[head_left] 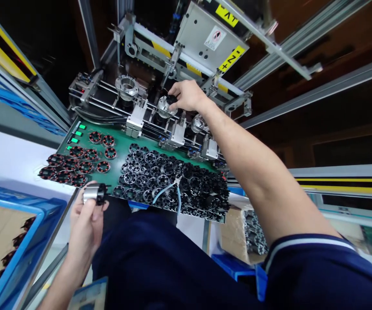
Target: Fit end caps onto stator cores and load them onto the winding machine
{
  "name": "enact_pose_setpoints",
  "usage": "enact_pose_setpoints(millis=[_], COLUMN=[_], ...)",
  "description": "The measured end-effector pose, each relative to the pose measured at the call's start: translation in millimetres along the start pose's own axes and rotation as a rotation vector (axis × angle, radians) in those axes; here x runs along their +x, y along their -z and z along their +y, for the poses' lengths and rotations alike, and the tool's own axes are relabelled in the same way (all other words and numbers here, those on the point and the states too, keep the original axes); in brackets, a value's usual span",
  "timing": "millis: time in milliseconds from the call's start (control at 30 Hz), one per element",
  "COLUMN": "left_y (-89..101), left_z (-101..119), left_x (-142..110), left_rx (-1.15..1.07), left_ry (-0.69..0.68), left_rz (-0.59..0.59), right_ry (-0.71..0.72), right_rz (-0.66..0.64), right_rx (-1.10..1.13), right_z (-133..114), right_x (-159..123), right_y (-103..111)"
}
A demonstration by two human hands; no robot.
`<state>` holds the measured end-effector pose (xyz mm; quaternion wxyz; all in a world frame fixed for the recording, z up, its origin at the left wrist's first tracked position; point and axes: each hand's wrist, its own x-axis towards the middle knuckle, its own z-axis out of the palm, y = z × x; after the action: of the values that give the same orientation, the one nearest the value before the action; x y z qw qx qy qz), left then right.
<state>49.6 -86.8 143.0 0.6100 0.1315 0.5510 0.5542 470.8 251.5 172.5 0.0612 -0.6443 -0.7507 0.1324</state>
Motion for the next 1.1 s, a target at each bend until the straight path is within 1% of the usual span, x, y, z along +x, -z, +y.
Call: enact_pose_setpoints(millis=[67,133,200,267,333,400,433,500,533,567,633,667,733,800,867,933,1000,1067,1100], left_y=[-10.7,-17.2,-20.4,-22.6,-25.8,-30.8,-33.9,-41.0,-44.6,-48.0,-53.3,-54.8,-54.5,-48.5,-35.3,-14.7,12.0,42.2,57.7], left_z=[9,14,16,17,18,20,21,23,23,23,22,21,18,13,5,-8,-29,-54,-68], left_x=[1,0,-4,-11,-17,-24,-26,-31,-33,-35,-39,-39,-39,-36,-31,-23,-13,-1,4], left_rx=[-0.053,-0.095,-0.113,-0.133,-0.172,-0.214,-0.232,-0.253,-0.251,-0.246,-0.242,-0.243,-0.238,-0.21,-0.17,-0.098,0.028,0.148,0.183], left_ry=[-0.021,-0.028,-0.002,0.057,0.123,0.175,0.195,0.21,0.205,0.194,0.17,0.162,0.142,0.116,0.09,0.068,0.069,0.127,0.172], left_rz=[-0.026,-0.045,-0.056,-0.068,-0.1,-0.153,-0.181,-0.228,-0.247,-0.262,-0.287,-0.301,-0.325,-0.328,-0.307,-0.26,-0.161,-0.04,0.002], right_ry=[0.008,0.026,0.03,0.017,0.047,0.181,0.269,0.402,0.466,0.526,0.557,0.55,0.525,0.505,0.46,0.388,0.313,0.237,0.195], right_rz=[-0.014,-0.018,-0.008,0.032,0.106,0.156,0.137,-0.003,-0.071,-0.121,-0.161,-0.165,-0.148,-0.108,-0.03,0.062,0.139,0.232,0.252], right_rx=[-0.005,-0.054,-0.125,-0.157,-0.088,0.105,0.245,0.517,0.598,0.647,0.666,0.649,0.588,0.496,0.393,0.308,0.241,0.15,0.11], right_z=[1,-3,-13,-32,-60,-99,-121,-167,-189,-209,-239,-248,-255,-249,-236,-217,-196,-177,-170], right_x=[-1,-11,-29,-53,-82,-115,-133,-169,-186,-201,-224,-231,-235,-220,-185,-131,-68,-9,17], right_y=[-4,-12,-24,-36,-41,-38,-33,-20,-14,-7,2,5,9,13,17,19,15,5,-2])
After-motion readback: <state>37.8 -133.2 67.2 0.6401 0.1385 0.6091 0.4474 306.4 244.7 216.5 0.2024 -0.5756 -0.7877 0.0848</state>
